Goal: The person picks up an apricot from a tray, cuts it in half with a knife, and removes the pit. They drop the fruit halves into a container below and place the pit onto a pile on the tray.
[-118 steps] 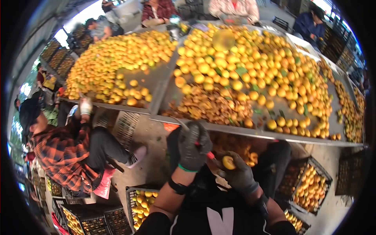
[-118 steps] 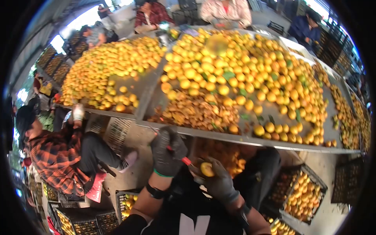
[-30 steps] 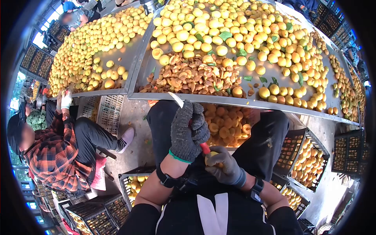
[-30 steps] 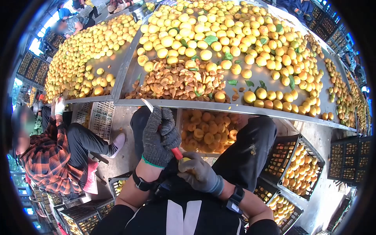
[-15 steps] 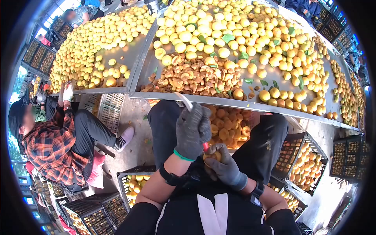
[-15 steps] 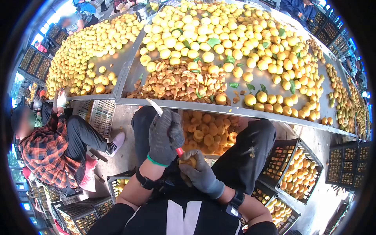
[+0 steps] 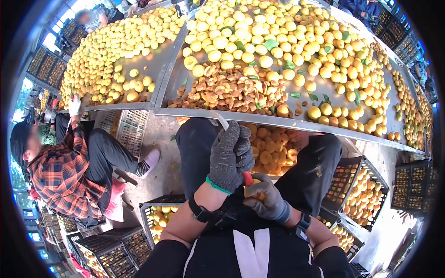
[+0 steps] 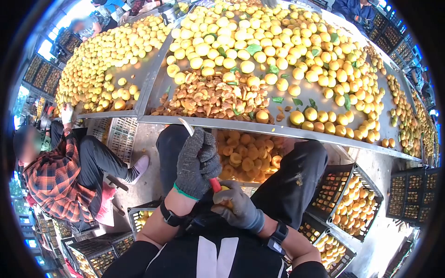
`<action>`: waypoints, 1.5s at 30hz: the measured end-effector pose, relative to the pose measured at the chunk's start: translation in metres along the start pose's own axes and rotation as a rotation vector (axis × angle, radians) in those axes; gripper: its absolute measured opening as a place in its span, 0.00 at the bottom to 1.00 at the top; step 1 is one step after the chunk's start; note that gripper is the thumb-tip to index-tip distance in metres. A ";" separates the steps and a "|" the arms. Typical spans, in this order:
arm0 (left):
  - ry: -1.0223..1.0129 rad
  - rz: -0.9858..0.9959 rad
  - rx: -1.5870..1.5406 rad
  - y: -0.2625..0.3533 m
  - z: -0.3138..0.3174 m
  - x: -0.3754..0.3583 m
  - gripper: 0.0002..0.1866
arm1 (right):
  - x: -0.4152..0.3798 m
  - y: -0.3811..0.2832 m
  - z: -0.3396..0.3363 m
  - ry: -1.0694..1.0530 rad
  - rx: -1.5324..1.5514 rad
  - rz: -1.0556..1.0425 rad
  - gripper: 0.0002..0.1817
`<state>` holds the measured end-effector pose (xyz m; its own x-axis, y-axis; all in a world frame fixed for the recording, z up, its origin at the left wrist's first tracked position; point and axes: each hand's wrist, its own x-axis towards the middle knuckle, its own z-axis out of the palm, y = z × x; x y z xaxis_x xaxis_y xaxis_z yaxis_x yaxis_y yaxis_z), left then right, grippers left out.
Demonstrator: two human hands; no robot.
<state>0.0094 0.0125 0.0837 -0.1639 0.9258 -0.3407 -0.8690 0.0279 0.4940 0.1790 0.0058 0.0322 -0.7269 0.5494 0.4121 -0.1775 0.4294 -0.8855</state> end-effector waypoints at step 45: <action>-0.084 0.479 0.092 0.000 -0.011 -0.015 0.10 | 0.014 -0.003 -0.012 0.128 0.764 0.902 0.30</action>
<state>0.0072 -0.0061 0.0798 -0.4934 0.8698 0.0054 -0.6597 -0.3782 0.6494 0.1774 0.0210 0.0430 -0.7283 0.5202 -0.4461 -0.0167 -0.6643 -0.7473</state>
